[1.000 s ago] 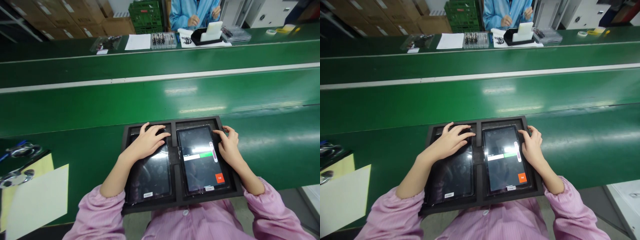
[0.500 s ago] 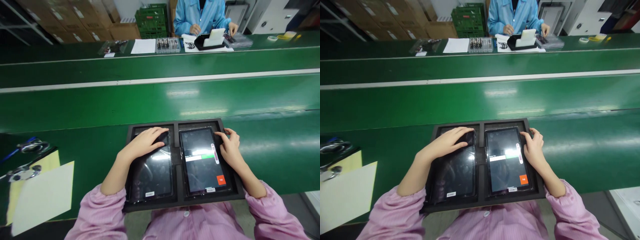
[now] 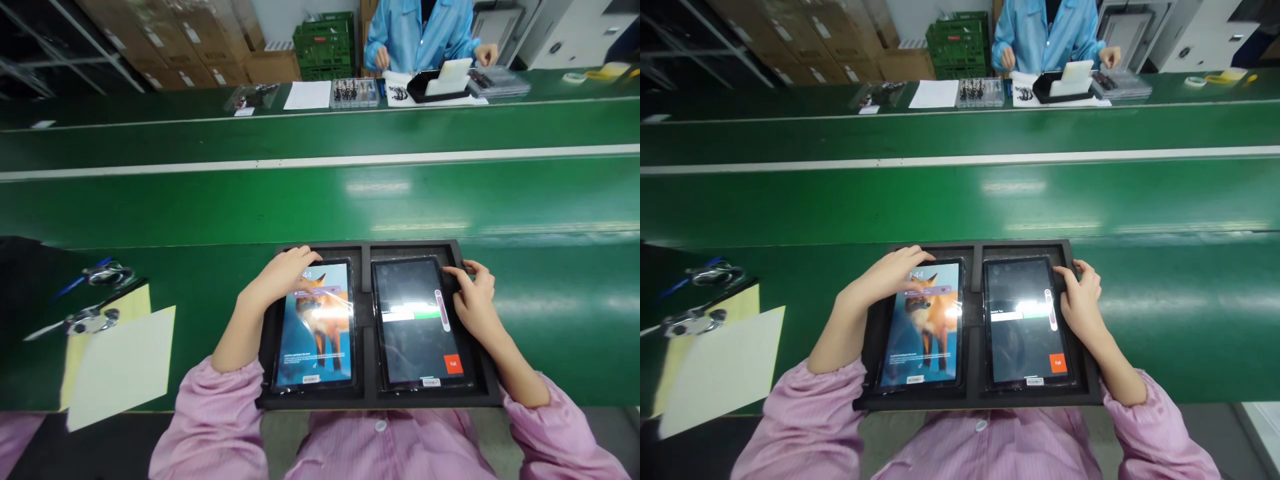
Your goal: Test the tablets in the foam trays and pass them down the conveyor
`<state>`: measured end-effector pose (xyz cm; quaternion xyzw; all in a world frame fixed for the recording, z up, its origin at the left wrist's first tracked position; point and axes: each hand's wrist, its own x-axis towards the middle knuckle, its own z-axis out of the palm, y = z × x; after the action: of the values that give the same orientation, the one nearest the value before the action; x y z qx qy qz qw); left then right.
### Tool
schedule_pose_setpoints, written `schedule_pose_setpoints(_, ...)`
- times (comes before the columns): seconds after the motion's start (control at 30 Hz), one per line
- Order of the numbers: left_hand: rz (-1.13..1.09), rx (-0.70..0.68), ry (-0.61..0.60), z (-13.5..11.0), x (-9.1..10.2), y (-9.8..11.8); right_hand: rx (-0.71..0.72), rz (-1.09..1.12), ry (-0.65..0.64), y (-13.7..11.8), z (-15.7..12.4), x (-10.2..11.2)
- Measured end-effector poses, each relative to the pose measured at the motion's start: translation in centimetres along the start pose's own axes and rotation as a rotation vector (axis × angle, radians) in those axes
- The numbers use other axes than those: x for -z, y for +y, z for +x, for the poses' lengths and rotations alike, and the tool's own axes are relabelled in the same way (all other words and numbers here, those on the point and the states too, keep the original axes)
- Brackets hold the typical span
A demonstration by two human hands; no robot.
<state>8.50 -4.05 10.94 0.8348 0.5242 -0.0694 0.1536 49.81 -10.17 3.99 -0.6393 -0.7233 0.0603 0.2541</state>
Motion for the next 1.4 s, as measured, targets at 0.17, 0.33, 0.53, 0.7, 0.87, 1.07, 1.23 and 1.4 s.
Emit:
schedule_pose_setpoints(0.17,-0.105,0.031,0.129,0.8,0.5,-1.2,0.006,0.017,0.0,0.0,0.1,0.0)
schedule_pose_setpoints(0.33,-0.168,0.056,0.107,0.7,0.6,-1.8,-0.002,-0.006,0.007,0.4,0.1,-0.3)
schedule_pose_setpoints(0.53,-0.303,-0.014,-0.003,-0.1,1.2,-2.7,0.145,0.048,0.081,-1.0,0.4,1.5)
schedule_pose_setpoints(0.7,-0.306,-0.012,-0.039,-0.2,1.3,-2.7,0.842,0.221,-0.277,-5.2,-1.2,3.8)
schedule_pose_setpoints(0.87,-0.222,0.035,-0.033,-1.1,0.6,-2.3,1.013,0.326,-0.462,-6.7,-2.5,3.1)
schedule_pose_setpoints(1.07,-0.337,0.004,-0.003,-2.7,-0.9,-3.0,0.976,0.305,-0.451,-5.4,-1.9,2.8)
schedule_pose_setpoints(1.23,-0.411,-0.195,-0.005,-3.1,-1.0,-4.7,0.38,0.309,0.01,-2.6,0.2,3.4)
schedule_pose_setpoints(1.4,-0.378,-0.285,-0.013,-3.1,-0.5,-5.8,0.133,0.24,0.085,-1.8,1.5,2.2)
